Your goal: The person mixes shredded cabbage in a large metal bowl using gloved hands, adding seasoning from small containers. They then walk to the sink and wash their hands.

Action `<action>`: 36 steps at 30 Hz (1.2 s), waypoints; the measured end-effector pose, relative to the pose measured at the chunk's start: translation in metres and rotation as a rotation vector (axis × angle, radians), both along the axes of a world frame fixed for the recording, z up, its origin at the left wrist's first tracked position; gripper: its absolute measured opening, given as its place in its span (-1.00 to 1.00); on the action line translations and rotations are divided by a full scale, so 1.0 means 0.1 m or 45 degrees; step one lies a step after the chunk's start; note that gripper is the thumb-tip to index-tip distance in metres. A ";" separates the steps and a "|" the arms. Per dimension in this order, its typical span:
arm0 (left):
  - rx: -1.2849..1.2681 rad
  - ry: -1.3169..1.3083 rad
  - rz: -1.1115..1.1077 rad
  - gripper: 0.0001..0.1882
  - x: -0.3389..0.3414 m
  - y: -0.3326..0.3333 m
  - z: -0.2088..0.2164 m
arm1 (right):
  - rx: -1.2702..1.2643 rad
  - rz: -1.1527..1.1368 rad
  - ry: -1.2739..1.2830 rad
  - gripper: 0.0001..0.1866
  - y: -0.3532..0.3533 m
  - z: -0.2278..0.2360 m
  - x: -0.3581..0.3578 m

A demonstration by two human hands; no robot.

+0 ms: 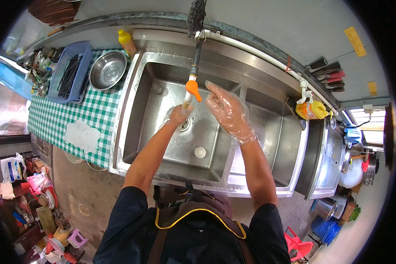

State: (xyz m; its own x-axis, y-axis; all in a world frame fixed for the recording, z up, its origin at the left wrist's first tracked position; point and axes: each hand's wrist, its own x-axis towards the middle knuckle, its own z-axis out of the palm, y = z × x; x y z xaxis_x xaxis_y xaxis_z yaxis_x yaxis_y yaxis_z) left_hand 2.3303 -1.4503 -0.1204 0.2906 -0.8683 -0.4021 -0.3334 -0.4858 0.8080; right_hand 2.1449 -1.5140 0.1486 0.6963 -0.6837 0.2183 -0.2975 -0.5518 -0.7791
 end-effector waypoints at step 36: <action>-0.432 -1.135 -1.142 -0.60 -0.20 0.24 1.03 | 0.840 -0.286 0.323 -0.57 1.45 -1.35 -0.70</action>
State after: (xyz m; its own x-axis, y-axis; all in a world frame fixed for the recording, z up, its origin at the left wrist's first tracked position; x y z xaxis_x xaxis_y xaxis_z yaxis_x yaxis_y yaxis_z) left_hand 2.3106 -1.4265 -0.0174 -0.3871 -0.9169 -0.0972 -0.9129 0.3663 0.1801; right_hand 2.0753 -1.3688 0.0137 0.4989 -0.7491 -0.4358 -0.5630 0.1022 -0.8201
